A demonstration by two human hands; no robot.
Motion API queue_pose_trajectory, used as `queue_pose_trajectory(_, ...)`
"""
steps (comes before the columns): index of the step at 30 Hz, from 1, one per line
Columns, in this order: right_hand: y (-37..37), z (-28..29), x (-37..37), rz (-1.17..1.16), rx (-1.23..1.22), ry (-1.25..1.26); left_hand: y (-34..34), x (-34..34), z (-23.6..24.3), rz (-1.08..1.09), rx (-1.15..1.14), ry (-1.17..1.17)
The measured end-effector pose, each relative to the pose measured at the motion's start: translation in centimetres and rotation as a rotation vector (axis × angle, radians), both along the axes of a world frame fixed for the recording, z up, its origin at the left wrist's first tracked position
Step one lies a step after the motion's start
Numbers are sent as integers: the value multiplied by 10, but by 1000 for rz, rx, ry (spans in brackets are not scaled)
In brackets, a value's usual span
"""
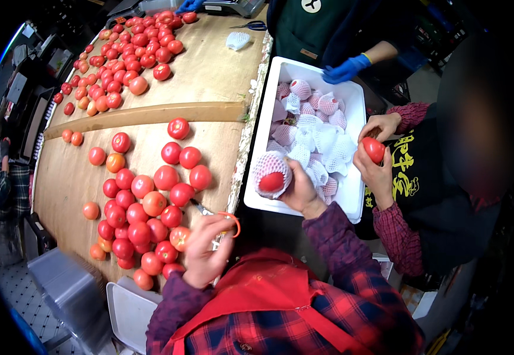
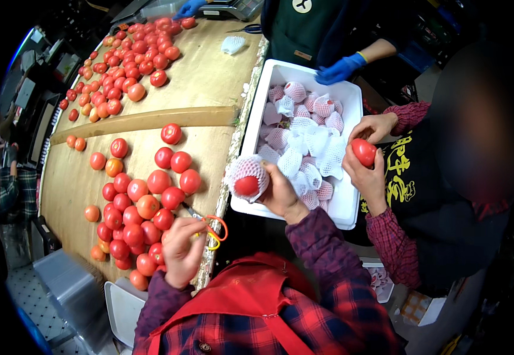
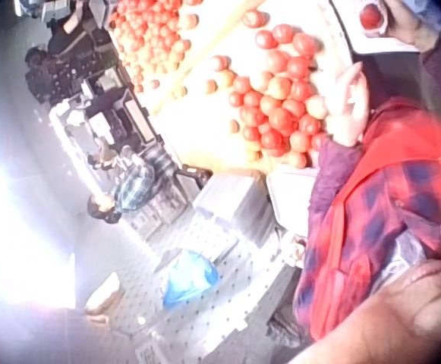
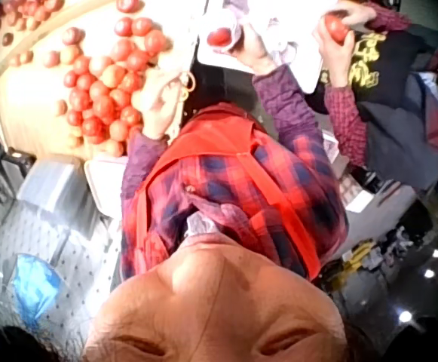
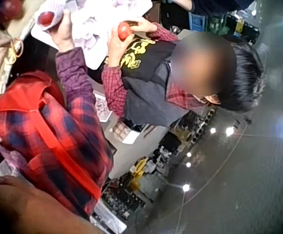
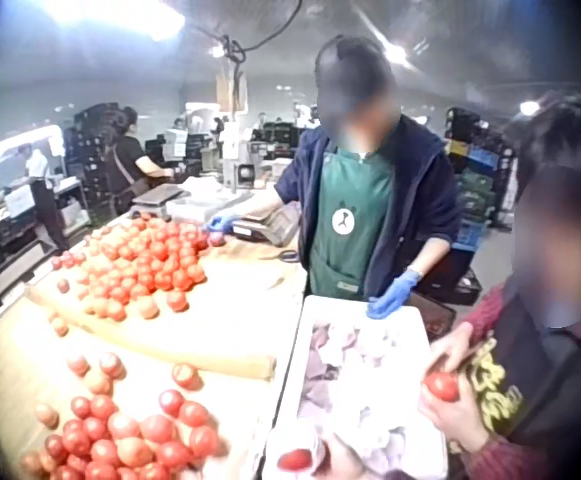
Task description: The person repeatedly picks tomatoes from a wooden table, uses scissors to trim the stems, and places each tomato into a white foam net before putting it into a white styrofoam box. Other workers are visible in the background performing similar tasks.
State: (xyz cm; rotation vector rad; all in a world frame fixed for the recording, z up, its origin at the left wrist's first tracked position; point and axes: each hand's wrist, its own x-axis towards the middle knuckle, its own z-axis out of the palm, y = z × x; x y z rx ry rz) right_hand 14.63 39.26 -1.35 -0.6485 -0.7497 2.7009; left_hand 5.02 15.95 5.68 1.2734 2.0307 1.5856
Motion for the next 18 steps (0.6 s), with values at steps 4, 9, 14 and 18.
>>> queue_pose_trajectory(4, -54, -4, 0, 29, 75, -37, 28, 22, -2, -69, 43, 83)
queue_pose_trajectory(9, -82, -2, 7, -100, 363, -63, 17, 27, -10, 16, -116, 176)
queue_pose_trajectory(14, -86, 3, 21, 77, 909, -227, 8, 32, -13, 4, -273, 229)
queue_pose_trajectory(18, -88, 1, 28, 84, 1029, -291, 7, 32, -16, -16, -264, 227)
